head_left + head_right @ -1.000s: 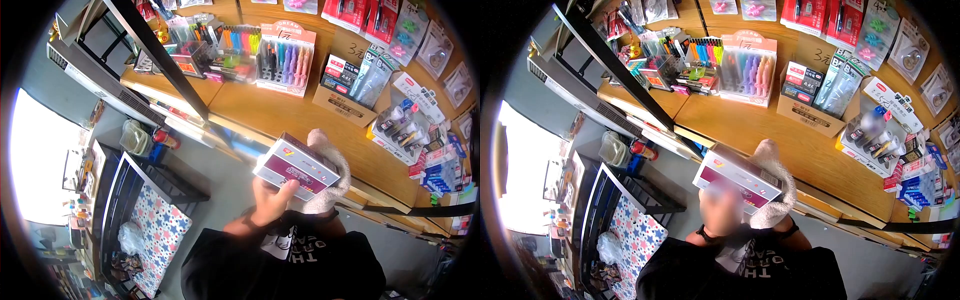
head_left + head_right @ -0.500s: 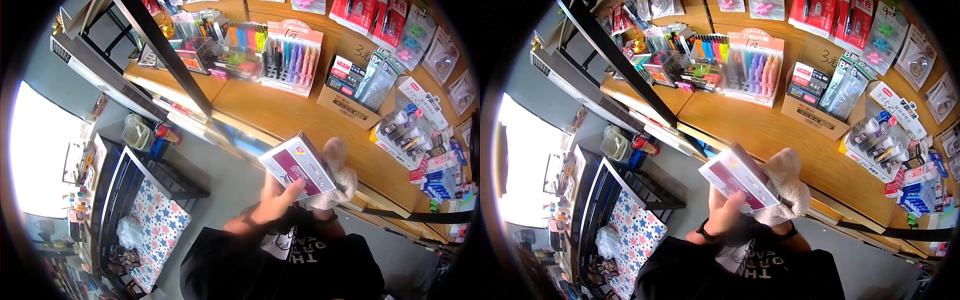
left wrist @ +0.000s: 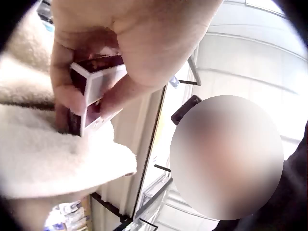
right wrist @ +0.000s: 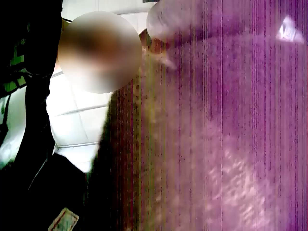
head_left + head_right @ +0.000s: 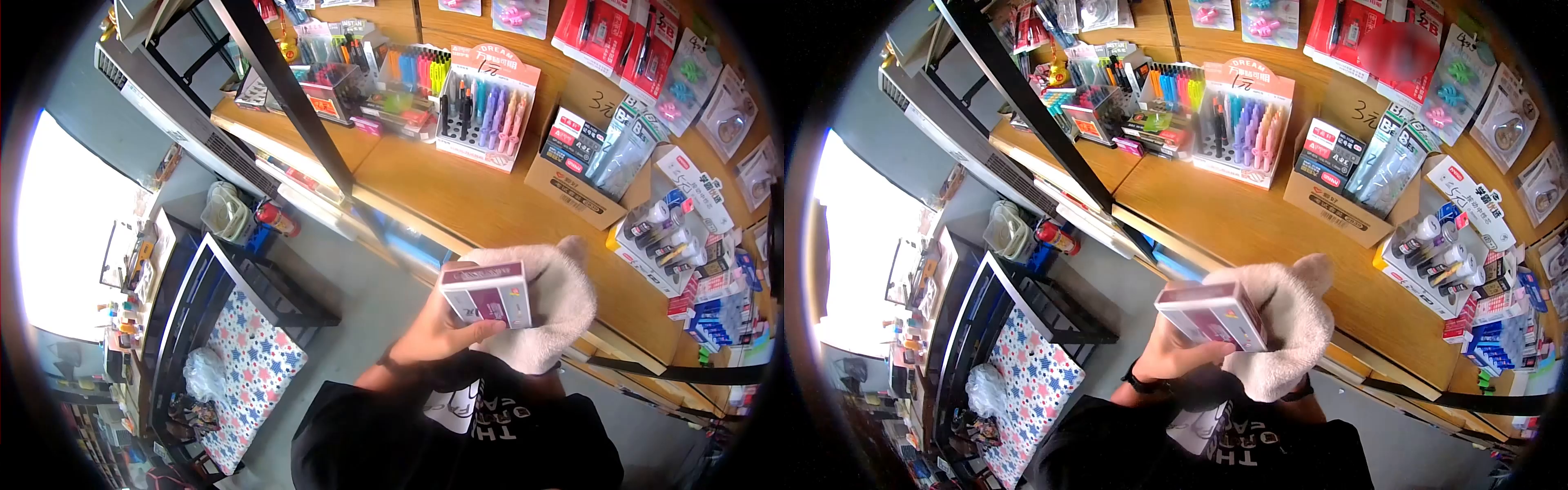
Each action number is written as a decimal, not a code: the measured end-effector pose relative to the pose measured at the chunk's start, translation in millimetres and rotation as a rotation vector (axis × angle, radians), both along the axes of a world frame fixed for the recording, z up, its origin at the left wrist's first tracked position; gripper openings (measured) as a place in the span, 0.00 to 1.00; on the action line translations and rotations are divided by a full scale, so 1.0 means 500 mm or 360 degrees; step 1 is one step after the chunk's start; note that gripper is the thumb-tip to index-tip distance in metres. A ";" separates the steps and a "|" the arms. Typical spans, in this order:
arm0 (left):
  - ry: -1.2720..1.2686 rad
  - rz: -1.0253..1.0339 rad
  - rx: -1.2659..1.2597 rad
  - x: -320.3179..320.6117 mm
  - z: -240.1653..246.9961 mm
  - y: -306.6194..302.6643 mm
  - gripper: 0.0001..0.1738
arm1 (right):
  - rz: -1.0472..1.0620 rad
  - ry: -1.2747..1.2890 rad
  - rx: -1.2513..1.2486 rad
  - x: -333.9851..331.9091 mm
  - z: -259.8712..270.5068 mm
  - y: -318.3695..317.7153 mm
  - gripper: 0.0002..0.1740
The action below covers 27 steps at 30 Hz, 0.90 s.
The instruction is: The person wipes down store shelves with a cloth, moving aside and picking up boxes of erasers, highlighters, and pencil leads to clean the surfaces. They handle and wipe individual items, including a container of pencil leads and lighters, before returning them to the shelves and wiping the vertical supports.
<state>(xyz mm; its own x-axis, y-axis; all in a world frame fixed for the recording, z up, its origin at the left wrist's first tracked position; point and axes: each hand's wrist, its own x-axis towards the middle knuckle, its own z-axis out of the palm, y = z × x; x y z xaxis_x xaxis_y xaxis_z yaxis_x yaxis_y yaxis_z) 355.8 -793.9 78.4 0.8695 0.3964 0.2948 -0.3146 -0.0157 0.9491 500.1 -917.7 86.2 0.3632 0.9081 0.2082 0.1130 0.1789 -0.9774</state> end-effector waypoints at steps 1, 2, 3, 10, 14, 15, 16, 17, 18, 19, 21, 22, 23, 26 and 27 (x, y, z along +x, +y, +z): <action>0.0049 -0.0004 0.0098 -0.002 0.000 0.004 0.36 | 0.0239 -0.0120 0.0009 0.031 0.023 0.022 0.29; 0.0101 -0.0008 0.0194 -0.005 0.000 0.007 0.37 | 0.0477 -0.0236 0.0015 0.063 0.044 0.046 0.29; 0.0155 -0.0015 0.0288 -0.008 0.001 0.009 0.39 | 0.0714 -0.0350 0.0019 0.091 0.061 0.069 0.30; 0.0307 -0.0012 0.0382 -0.014 0.023 0.007 0.30 | -0.0324 -0.1227 0.0146 0.026 -0.041 -0.019 0.38; 0.0464 -0.0050 0.0217 -0.014 0.009 0.005 0.30 | -0.0397 -0.1208 0.0318 0.028 -0.039 0.000 0.35; 0.0468 -0.0072 0.0247 -0.011 0.004 0.010 0.29 | -0.0411 -0.1133 0.0381 0.025 -0.036 0.007 0.35; 0.0471 -0.0089 0.0277 -0.008 0.000 0.017 0.29 | -0.0425 -0.1030 0.0462 0.023 -0.032 0.015 0.34; 0.0474 -0.0100 0.0306 -0.006 0.000 0.024 0.28 | -0.0435 -0.0911 0.0554 0.023 -0.026 0.027 0.33; 0.0559 -0.0113 0.0325 -0.007 0.004 0.031 0.28 | -0.0451 -0.0757 0.0657 0.023 -0.019 0.042 0.33; 0.0346 -0.0035 0.0281 -0.003 0.005 0.034 0.26 | -0.0487 -0.0612 0.0746 0.023 -0.017 0.051 0.32; -0.0084 0.0120 0.0192 0.010 -0.006 0.043 0.23 | -0.0617 -0.0288 0.0917 0.019 -0.022 0.059 0.31; -0.0028 0.0026 0.0059 0.010 -0.033 0.066 0.22 | -0.0739 -0.0117 0.0990 0.017 -0.035 0.059 0.30; 0.0007 0.0079 0.0165 0.014 -0.037 0.093 0.22 | -0.0905 0.0053 0.1031 0.012 -0.062 0.041 0.27; 0.0129 0.0206 0.0240 0.053 -0.050 0.191 0.25 | -0.1123 0.0359 0.1257 0.013 -0.120 -0.020 0.23; 0.0070 0.0289 0.0237 0.077 -0.058 0.224 0.25 | -0.1152 0.0423 0.1348 0.019 -0.134 -0.042 0.22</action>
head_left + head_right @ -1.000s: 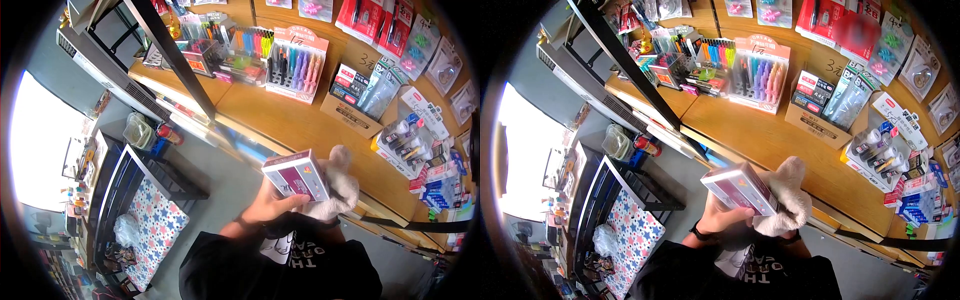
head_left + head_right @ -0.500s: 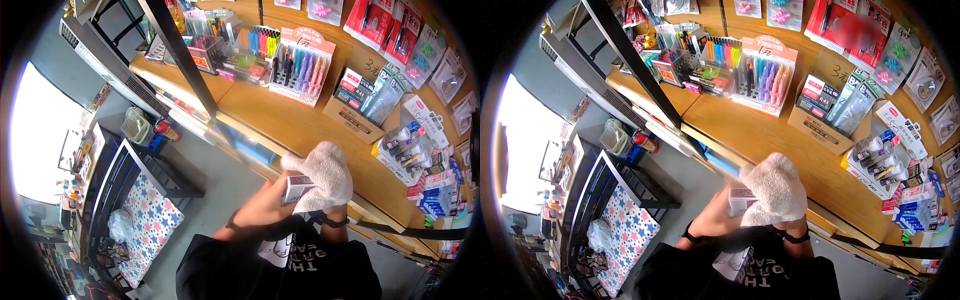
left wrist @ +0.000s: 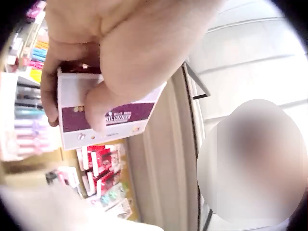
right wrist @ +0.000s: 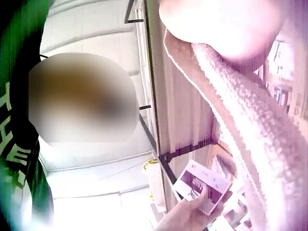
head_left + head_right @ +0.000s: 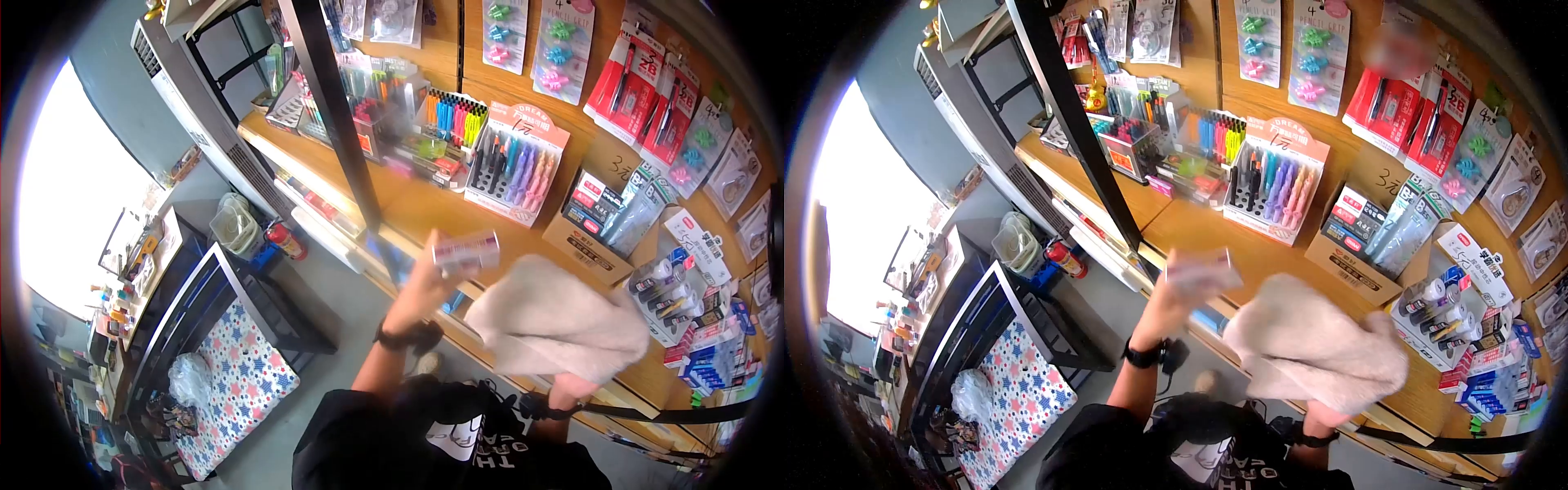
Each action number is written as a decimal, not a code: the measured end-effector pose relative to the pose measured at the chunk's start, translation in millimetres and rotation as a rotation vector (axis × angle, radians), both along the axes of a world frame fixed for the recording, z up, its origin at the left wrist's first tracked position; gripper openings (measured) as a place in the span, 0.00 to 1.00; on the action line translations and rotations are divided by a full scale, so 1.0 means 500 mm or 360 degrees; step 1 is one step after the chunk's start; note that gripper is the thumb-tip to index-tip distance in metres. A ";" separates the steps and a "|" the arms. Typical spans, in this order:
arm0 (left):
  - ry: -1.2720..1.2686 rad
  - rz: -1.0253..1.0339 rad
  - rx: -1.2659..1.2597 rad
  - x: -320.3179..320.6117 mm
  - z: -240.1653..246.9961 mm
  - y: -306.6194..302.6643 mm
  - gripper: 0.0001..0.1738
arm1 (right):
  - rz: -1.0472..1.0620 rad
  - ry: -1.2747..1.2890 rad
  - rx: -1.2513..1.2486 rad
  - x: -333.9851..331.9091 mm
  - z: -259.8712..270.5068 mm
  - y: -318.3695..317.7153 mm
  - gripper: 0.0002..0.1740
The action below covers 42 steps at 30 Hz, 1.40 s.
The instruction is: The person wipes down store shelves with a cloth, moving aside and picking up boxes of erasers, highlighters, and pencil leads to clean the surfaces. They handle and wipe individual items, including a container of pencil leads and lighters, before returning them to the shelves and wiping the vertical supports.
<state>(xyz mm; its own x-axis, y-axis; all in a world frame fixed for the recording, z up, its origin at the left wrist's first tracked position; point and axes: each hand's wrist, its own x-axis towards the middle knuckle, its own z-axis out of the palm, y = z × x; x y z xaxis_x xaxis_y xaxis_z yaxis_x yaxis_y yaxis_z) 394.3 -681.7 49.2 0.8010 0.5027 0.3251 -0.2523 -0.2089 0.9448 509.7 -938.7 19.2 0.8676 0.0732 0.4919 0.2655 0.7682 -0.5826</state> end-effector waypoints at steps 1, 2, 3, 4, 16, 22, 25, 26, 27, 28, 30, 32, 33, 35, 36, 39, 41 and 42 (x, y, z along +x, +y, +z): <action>-0.0067 0.0077 0.0003 0.028 -0.003 0.033 0.26 | -0.0056 0.0022 0.0038 0.006 -0.006 -0.021 0.22; -0.0132 0.0152 0.0002 0.050 -0.006 0.062 0.26 | -0.0117 0.0036 0.0026 0.013 -0.012 -0.036 0.22; -0.0180 0.0134 -0.0093 0.070 -0.004 0.089 0.26 | -0.0189 0.0045 0.0005 0.020 -0.018 -0.051 0.21; -0.0228 0.0117 -0.0189 0.088 -0.002 0.114 0.26 | -0.0261 0.0048 -0.0043 0.027 -0.021 -0.061 0.21; -0.0078 0.0083 -0.0131 0.196 -0.146 0.310 0.24 | -0.0588 -0.0199 -0.1736 0.054 -0.121 -0.091 0.22; 0.0011 0.0202 -0.0109 0.215 -0.153 0.350 0.23 | -0.0816 -0.1239 -0.2482 0.031 -0.030 0.005 0.24; 0.0077 0.0353 0.0244 0.221 -0.160 0.362 0.18 | -0.0719 -0.1146 -0.2607 0.033 -0.041 0.032 0.25; 0.0040 0.0352 0.0229 0.223 -0.158 0.365 0.18 | -0.0645 -0.1092 -0.2630 0.034 -0.040 0.039 0.25; 0.0055 0.0376 0.0233 0.220 -0.159 0.366 0.18 | -0.0740 -0.1205 -0.2577 0.036 -0.047 0.047 0.24; 0.0070 0.0400 0.0236 0.216 -0.153 0.366 0.18 | -0.0729 -0.1211 -0.2622 0.036 -0.054 0.054 0.24; 0.0202 0.0478 0.0293 0.204 -0.125 0.355 0.18 | -0.0710 -0.1206 -0.2715 0.030 -0.063 0.068 0.25; 0.0106 0.0445 0.0210 0.212 -0.158 0.368 0.21 | -0.0698 -0.1291 -0.2640 0.028 -0.062 0.097 0.26; 0.0116 0.0438 0.0222 0.210 -0.161 0.372 0.22 | -0.0716 -0.1342 -0.2587 0.024 -0.067 0.113 0.26; 0.0147 0.0380 0.0218 0.193 -0.122 0.355 0.24 | -0.0717 -0.1438 -0.2528 0.018 -0.071 0.147 0.27; 0.0168 0.0331 0.0200 0.176 -0.093 0.338 0.25 | -0.0767 -0.1498 -0.2529 0.010 -0.060 0.159 0.27; 0.0167 0.0232 0.0193 0.175 -0.136 0.377 0.27 | -0.0807 -0.1491 -0.2494 0.005 -0.050 0.167 0.27; 0.0251 0.0260 0.0351 0.177 -0.119 0.375 0.27 | -0.0808 -0.1501 -0.2480 0.005 -0.048 0.165 0.28; 0.0291 0.0275 0.0430 0.177 -0.111 0.373 0.27 | -0.0828 -0.1488 -0.2451 0.004 -0.053 0.161 0.28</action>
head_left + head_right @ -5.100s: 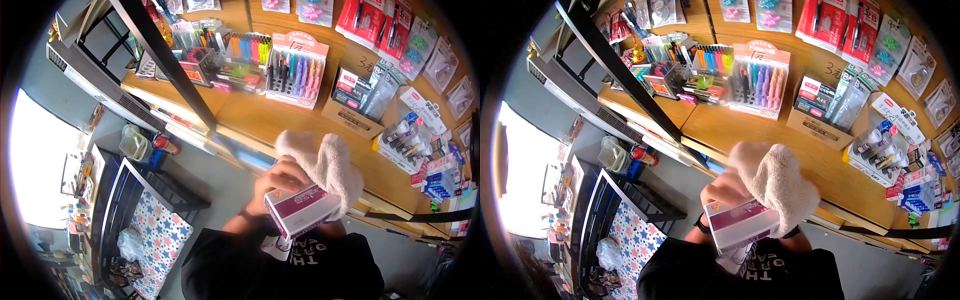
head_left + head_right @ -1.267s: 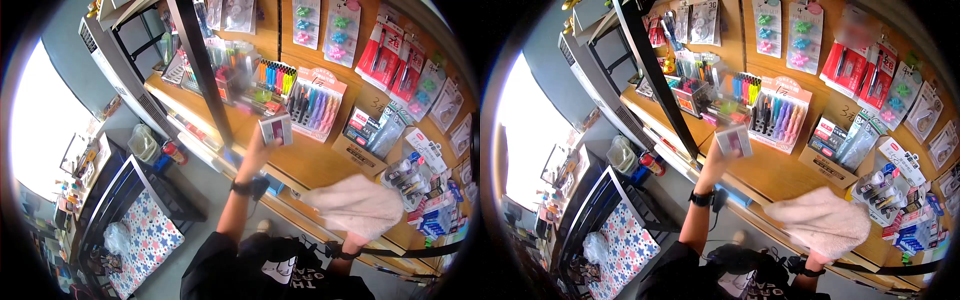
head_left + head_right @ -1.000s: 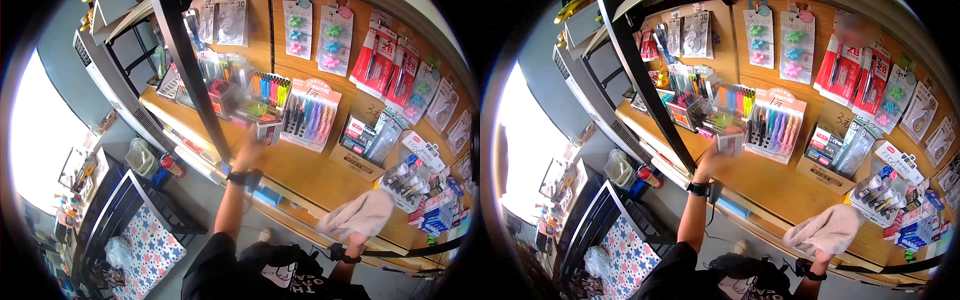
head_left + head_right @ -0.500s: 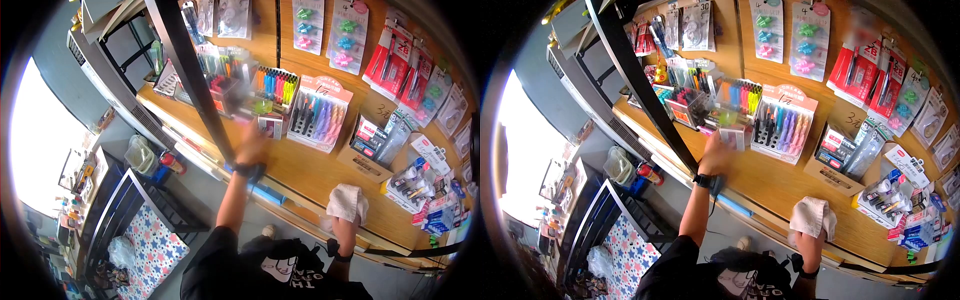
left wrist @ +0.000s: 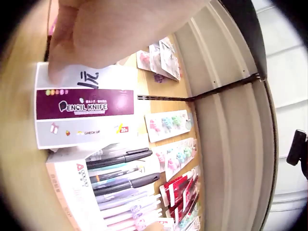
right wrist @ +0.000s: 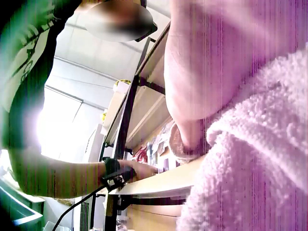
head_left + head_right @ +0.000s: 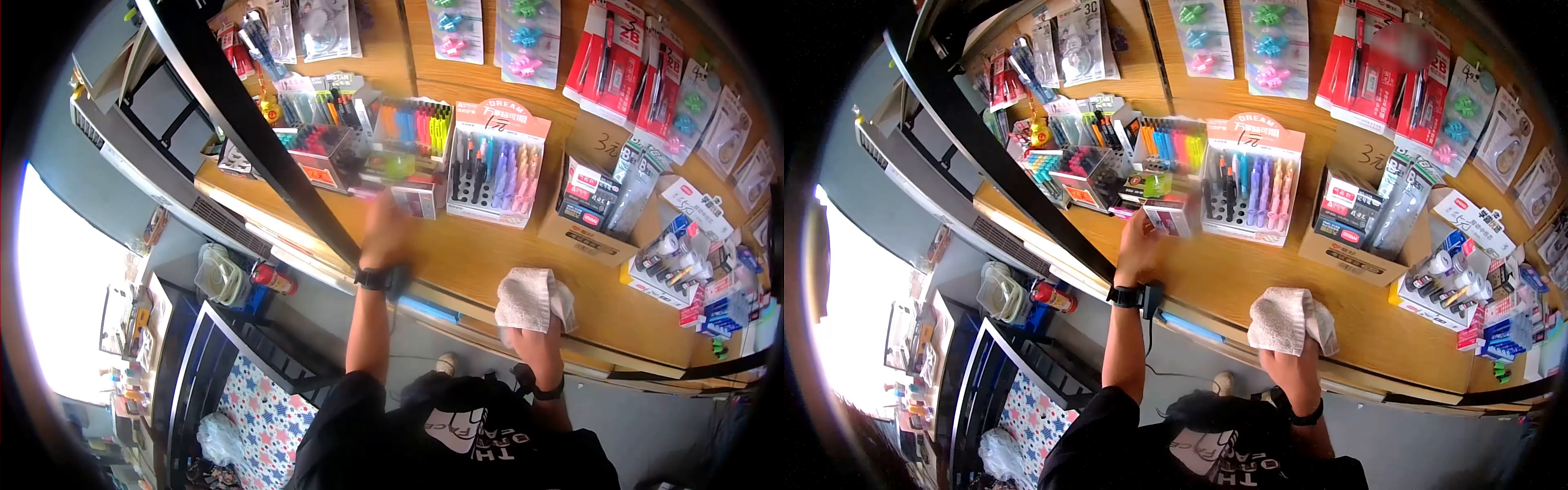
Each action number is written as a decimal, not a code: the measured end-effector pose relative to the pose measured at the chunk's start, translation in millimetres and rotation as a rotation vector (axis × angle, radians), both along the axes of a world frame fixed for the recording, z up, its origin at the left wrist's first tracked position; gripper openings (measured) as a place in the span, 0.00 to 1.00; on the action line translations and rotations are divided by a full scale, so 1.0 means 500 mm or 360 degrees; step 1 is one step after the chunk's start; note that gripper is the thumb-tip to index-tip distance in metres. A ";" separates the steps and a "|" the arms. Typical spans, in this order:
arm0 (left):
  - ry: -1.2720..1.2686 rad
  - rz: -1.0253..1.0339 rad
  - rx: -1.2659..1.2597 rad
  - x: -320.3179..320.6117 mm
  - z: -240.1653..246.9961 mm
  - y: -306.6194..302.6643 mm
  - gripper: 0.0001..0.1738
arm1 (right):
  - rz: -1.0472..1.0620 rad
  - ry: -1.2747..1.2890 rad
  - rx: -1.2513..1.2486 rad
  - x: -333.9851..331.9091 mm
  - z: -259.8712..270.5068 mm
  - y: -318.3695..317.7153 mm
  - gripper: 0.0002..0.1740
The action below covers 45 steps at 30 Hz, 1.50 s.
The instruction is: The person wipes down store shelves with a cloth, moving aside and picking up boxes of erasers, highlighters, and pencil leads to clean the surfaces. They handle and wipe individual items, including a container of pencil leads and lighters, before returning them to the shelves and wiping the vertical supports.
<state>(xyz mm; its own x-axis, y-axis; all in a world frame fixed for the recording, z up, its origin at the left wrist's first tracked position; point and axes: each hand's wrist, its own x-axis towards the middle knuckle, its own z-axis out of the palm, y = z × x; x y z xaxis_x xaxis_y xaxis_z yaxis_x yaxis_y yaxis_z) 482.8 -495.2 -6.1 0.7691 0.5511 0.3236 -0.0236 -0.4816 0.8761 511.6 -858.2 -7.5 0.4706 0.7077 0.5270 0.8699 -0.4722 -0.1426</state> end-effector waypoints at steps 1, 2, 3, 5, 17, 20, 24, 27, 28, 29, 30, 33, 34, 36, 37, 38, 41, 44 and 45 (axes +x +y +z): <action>0.0027 0.0006 0.0062 -0.006 0.026 -0.013 0.27 | -0.0002 -0.0006 0.0037 0.001 -0.008 -0.004 0.29; 0.0051 0.0012 0.0125 -0.007 0.040 -0.019 0.27 | -0.0005 -0.0015 0.0076 0.001 -0.011 -0.004 0.29; 0.0027 0.0012 0.0179 -0.007 0.043 -0.021 0.26 | -0.0008 -0.0012 0.0097 -0.001 -0.009 -0.004 0.29; -0.0023 0.0017 0.0286 -0.006 0.045 -0.023 0.26 | -0.0011 -0.0007 0.0138 -0.004 0.003 -0.003 0.30; -0.0500 -0.0372 -0.0919 -0.017 0.009 -0.046 0.38 | -0.0210 -0.0014 0.0113 -0.036 0.008 0.030 0.29; -0.0068 -0.0099 -0.0378 -0.026 0.020 -0.061 0.38 | -0.0185 -0.0023 0.0178 -0.042 0.006 0.049 0.29; 0.0075 0.0053 0.0009 -0.049 0.035 -0.110 0.39 | -0.0216 -0.0113 0.0180 -0.033 0.000 0.043 0.29; -0.0082 0.0323 0.0602 -0.073 -0.028 -0.135 0.35 | -0.0312 -0.0025 0.0247 -0.018 -0.022 0.003 0.29; -0.0107 0.0448 0.0740 -0.074 -0.038 -0.149 0.34 | -0.0352 0.0057 0.0255 -0.012 -0.028 -0.026 0.29; -0.0065 0.0454 0.0774 -0.075 -0.034 -0.165 0.32 | -0.0412 0.0110 0.0215 -0.008 -0.042 -0.056 0.28; -0.0020 0.0461 0.0806 -0.079 -0.023 -0.185 0.30 | -0.0471 0.0165 0.0172 -0.003 -0.055 -0.082 0.27; 0.0012 0.0503 0.0869 -0.078 -0.021 -0.195 0.23 | -0.0605 0.0331 0.0249 -0.001 -0.041 -0.137 0.26; 0.0005 0.0523 0.0881 -0.079 -0.022 -0.194 0.21 | -0.0645 0.0235 0.0238 -0.006 -0.027 -0.131 0.26; -0.0063 0.0523 0.0885 -0.080 -0.020 -0.194 0.17 | -0.0728 -0.0015 0.0148 -0.012 -0.015 -0.120 0.27; -0.0100 0.0526 0.0890 -0.080 -0.016 -0.194 0.15 | -0.0725 0.0001 0.0108 -0.013 -0.016 -0.114 0.27; -0.0245 0.0438 0.0727 -0.081 -0.011 -0.197 0.14 | -0.0722 0.0017 0.0068 -0.017 -0.018 -0.107 0.28; -0.0544 0.0207 0.0301 -0.085 0.017 -0.221 0.10 | -0.0571 0.0006 0.0044 -0.015 -0.036 -0.057 0.29; -0.0580 0.0074 0.0093 -0.053 0.061 -0.262 0.10 | -0.0351 -0.0086 0.0046 -0.036 -0.021 0.017 0.30; -0.0588 0.0046 0.0089 -0.040 0.067 -0.274 0.11 | -0.0291 -0.0048 0.0090 -0.044 -0.016 0.035 0.30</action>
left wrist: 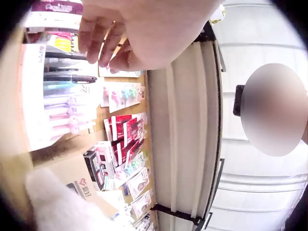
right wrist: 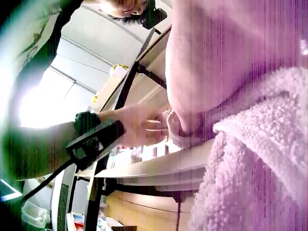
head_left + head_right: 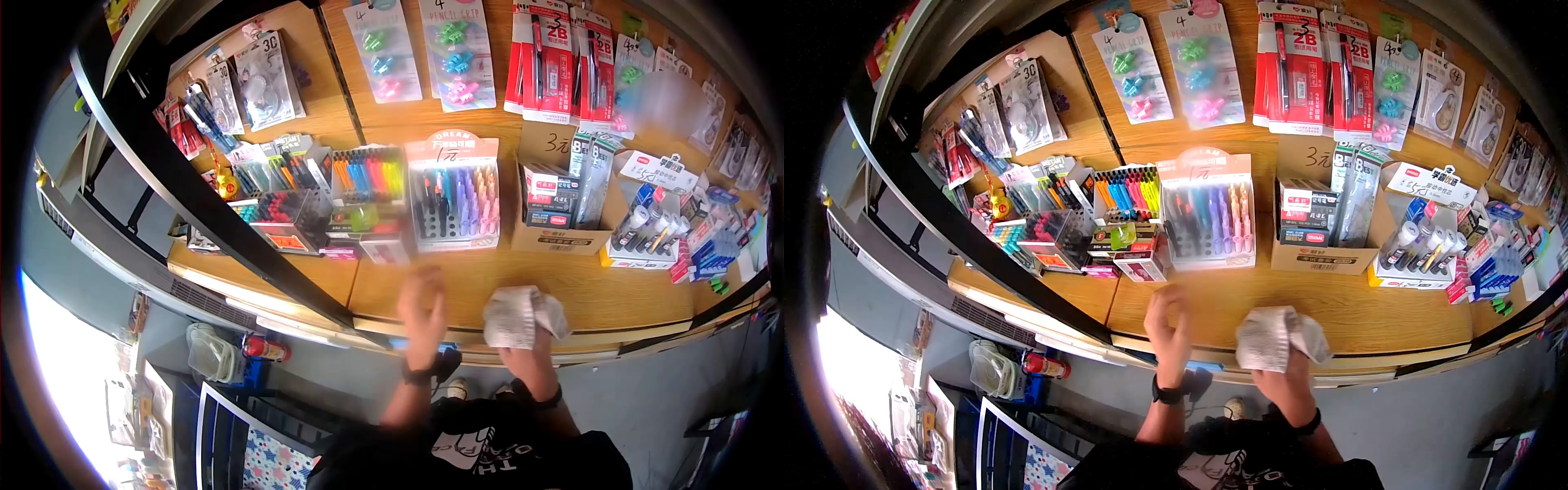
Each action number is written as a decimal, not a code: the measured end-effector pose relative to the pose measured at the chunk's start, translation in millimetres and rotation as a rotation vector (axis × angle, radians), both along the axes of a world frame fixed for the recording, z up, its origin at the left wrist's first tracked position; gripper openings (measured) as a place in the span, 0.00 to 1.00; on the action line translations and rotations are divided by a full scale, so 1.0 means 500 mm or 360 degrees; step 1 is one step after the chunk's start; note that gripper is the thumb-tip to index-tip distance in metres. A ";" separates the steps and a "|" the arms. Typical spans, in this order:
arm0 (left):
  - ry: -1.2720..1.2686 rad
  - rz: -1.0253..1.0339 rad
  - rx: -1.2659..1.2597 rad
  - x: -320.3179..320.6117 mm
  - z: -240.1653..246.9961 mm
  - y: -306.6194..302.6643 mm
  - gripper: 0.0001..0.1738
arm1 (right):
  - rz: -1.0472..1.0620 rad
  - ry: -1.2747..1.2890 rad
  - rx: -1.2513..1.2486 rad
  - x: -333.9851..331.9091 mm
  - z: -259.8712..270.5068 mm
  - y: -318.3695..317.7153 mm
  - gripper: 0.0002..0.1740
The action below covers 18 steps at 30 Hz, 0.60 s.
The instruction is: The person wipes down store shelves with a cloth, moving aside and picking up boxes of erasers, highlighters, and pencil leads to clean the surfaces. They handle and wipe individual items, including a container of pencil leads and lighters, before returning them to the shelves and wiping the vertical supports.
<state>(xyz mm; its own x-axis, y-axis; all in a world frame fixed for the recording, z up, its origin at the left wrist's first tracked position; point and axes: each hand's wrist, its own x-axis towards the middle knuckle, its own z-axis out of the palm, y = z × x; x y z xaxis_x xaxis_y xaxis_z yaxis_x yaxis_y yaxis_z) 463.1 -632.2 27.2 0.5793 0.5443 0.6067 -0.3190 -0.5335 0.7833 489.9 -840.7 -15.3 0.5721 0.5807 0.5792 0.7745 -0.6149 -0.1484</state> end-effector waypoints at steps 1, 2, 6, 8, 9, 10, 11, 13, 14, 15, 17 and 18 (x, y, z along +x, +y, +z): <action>-0.0009 -0.0031 0.0001 0.009 0.003 -0.011 0.12 | 0.0059 0.0031 0.0046 -0.003 0.006 0.013 0.30; -0.0005 -0.0051 0.0096 0.015 -0.001 -0.018 0.13 | 0.0042 -0.0032 0.0003 -0.004 0.015 0.016 0.30; 0.0057 -0.0121 0.0213 0.027 -0.028 -0.038 0.14 | -0.0040 0.0026 0.0017 0.005 -0.007 -0.013 0.29; 0.0146 -0.0114 0.0195 0.028 -0.061 -0.040 0.15 | -0.0119 0.0168 0.0129 0.013 -0.014 -0.049 0.28; 0.0187 -0.0109 0.0189 0.030 -0.070 -0.039 0.15 | -0.0181 0.0212 0.0194 0.013 -0.002 -0.070 0.27; 0.0194 -0.0139 0.0168 0.032 -0.072 -0.036 0.15 | -0.0243 0.0257 0.0259 0.016 0.003 -0.090 0.26; 0.0205 -0.0167 0.0146 0.032 -0.072 -0.033 0.16 | -0.0288 0.0305 0.0244 0.022 -0.008 -0.124 0.26; 0.0261 -0.0189 0.0170 0.033 -0.071 -0.031 0.17 | -0.0367 0.0394 0.0213 0.037 -0.031 -0.193 0.25; 0.0307 -0.0183 0.0217 0.032 -0.068 -0.034 0.17 | -0.0398 0.0289 0.0180 0.042 -0.023 -0.206 0.25; 0.0353 -0.0176 0.0263 0.033 -0.065 -0.037 0.18 | -0.0427 0.0184 0.0146 0.043 -0.006 -0.218 0.24; 0.0379 -0.0167 0.0311 0.035 -0.057 -0.044 0.16 | -0.0466 0.0073 0.0119 0.048 0.004 -0.219 0.24; 0.0393 -0.0162 0.0334 0.036 -0.055 -0.049 0.15 | -0.0478 0.0069 0.0127 0.048 0.001 -0.207 0.24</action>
<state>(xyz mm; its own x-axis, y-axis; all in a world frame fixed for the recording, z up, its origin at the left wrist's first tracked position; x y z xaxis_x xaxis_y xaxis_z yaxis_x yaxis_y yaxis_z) 481.2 -656.5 -0.5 0.7679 0.3542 0.5338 -0.1931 -0.6665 0.7201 513.8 -944.3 -14.8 0.7362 0.3357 0.5876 0.5520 -0.8002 -0.2344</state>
